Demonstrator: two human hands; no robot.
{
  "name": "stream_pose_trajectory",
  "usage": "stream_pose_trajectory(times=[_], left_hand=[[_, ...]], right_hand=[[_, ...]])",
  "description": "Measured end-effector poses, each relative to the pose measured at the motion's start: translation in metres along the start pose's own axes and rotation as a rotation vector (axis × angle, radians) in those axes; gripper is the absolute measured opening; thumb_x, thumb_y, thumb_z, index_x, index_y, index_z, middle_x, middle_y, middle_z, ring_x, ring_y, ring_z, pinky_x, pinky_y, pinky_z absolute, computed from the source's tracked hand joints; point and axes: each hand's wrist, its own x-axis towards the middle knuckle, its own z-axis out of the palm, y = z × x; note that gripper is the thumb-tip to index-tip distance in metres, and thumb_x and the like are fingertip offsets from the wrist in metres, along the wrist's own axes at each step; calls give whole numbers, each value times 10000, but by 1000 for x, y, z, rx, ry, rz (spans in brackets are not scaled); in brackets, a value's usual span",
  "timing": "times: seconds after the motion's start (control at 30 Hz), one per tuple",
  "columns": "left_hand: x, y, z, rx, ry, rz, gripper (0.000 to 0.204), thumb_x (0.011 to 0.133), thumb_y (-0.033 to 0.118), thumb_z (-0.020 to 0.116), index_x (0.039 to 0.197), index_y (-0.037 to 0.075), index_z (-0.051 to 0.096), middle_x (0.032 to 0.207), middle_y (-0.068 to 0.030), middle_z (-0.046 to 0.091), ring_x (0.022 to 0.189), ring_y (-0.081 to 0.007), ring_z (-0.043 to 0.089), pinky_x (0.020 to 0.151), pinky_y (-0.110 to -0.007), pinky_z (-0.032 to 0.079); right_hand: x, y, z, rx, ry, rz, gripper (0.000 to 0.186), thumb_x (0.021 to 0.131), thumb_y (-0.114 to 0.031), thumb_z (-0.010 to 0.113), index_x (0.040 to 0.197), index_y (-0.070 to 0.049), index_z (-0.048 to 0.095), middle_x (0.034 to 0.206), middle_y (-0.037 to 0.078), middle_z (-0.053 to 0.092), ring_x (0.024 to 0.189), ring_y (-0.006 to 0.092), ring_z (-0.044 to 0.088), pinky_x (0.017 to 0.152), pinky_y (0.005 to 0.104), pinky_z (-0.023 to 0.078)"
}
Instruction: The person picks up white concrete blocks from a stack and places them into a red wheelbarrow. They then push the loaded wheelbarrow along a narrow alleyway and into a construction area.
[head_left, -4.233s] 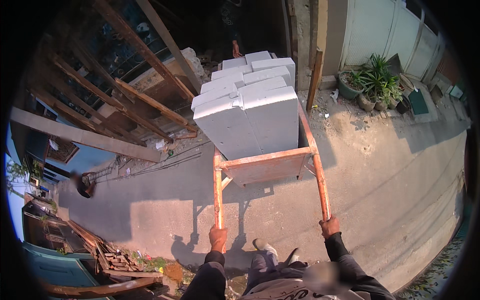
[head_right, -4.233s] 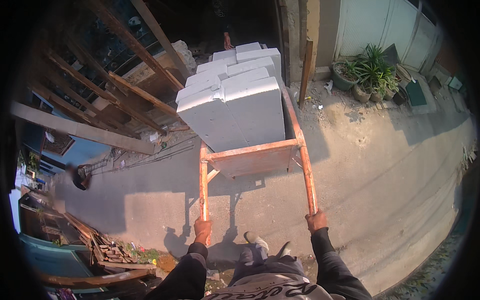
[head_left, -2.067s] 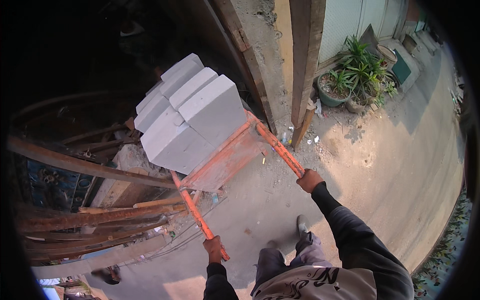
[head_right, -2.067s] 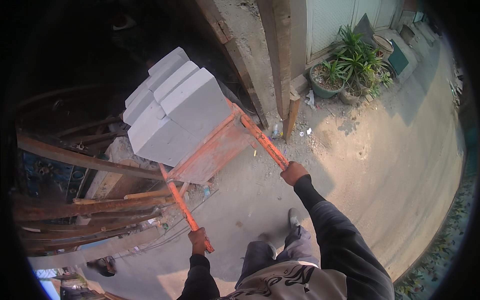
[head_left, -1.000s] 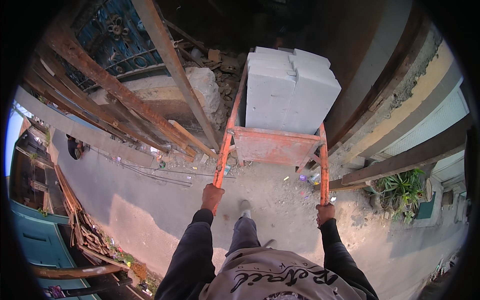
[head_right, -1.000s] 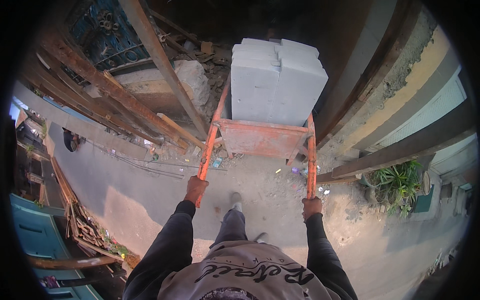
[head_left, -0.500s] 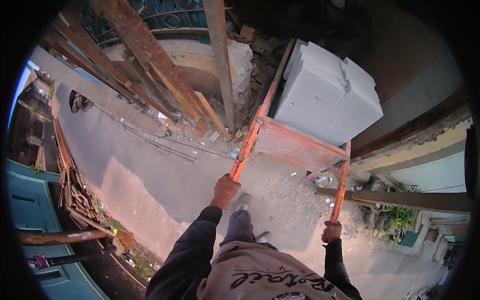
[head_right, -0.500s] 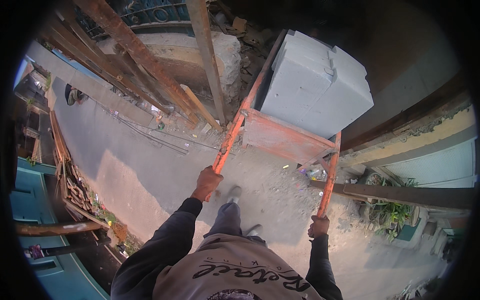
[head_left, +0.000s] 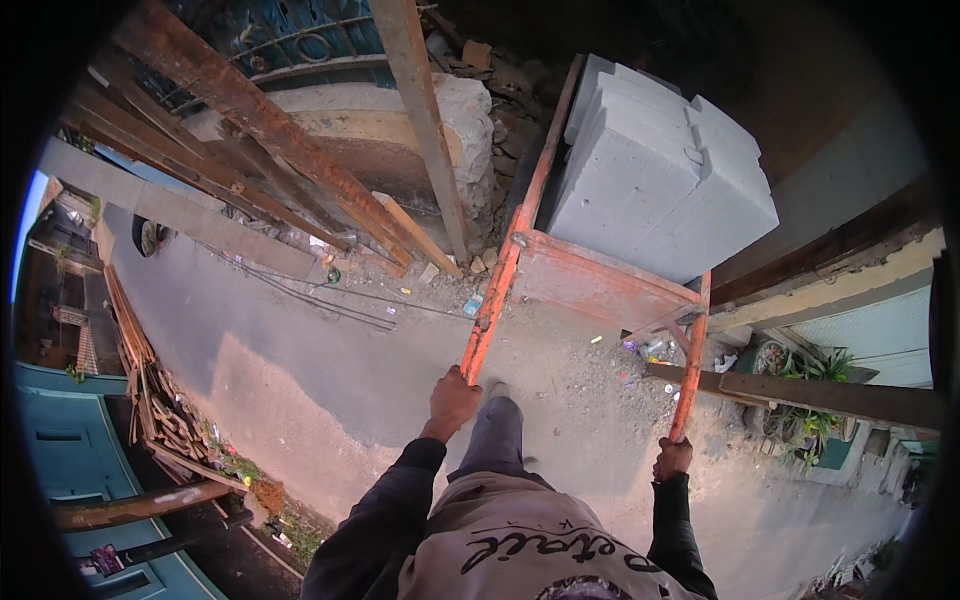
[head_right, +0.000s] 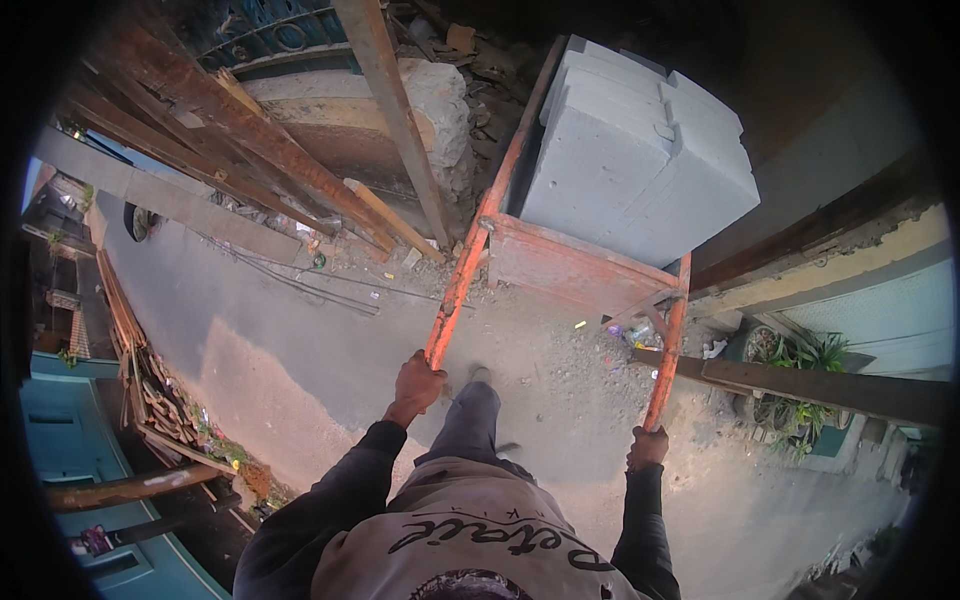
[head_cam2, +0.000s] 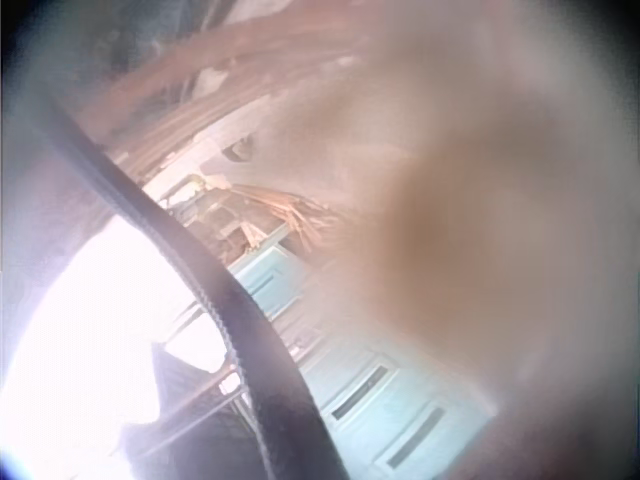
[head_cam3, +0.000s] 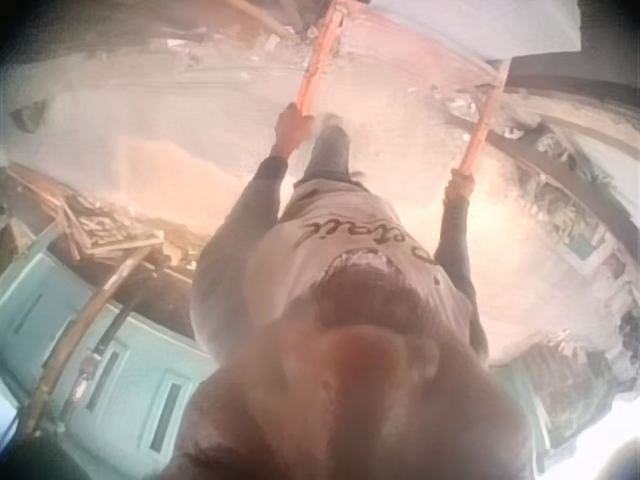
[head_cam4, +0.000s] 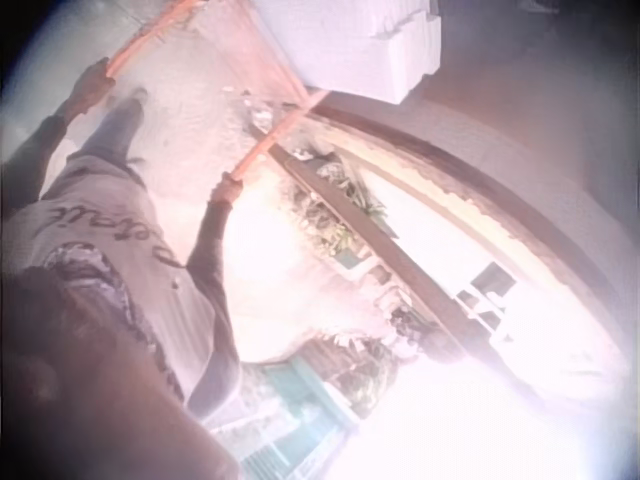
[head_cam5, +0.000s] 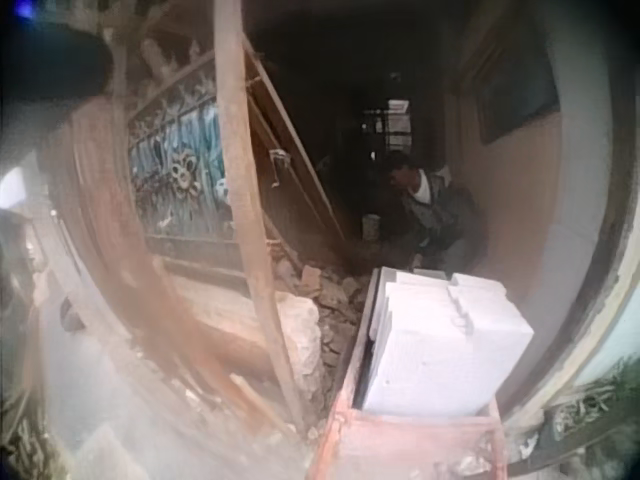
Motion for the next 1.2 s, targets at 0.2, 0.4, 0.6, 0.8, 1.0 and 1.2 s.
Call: stream_pose_trajectory(times=[0.2,0.4,0.6,0.8,1.0,1.2], left_hand=[[5,40,28,-10,51,44,374,801,220,697,1069,-30,623,970,-287,712,961,-472,694,863,-542,560],[18,53,34,14,102,48,366,801,223,691,1076,-12,634,986,-275,716,974,-469,691,870,-546,553],[60,54,25,85,133,38,363,792,226,693,1063,-9,640,998,-272,716,976,-465,690,864,-550,552],[121,75,4,99,138,90,376,779,231,700,1067,-3,640,997,-275,715,956,-465,694,853,-543,558],[174,110,2,71,82,97,422,775,254,712,1089,-17,634,1005,-291,709,957,-469,695,861,-543,556],[209,171,37,49,90,141,454,773,271,729,1109,-19,633,1020,-290,708,987,-470,691,873,-541,553]], right_hand=[[34,-13,-27,-87,91,-53,121,822,-83,611,917,-57,540,515,14,438,345,154,438,315,353,364],[58,-10,-12,-83,87,-61,122,820,-78,621,906,-45,541,524,19,454,348,156,441,321,355,375],[75,0,22,52,46,0,194,795,-41,633,943,-71,512,522,4,414,346,151,428,309,354,346],[95,-20,59,155,6,25,214,776,-57,631,959,-73,520,523,14,423,345,160,422,313,365,339],[149,-54,84,59,86,-24,175,778,-79,653,926,-39,569,539,33,475,370,180,483,340,375,385],[224,-122,52,29,129,-78,161,795,-116,667,878,9,611,560,39,535,402,148,519,357,357,399]])
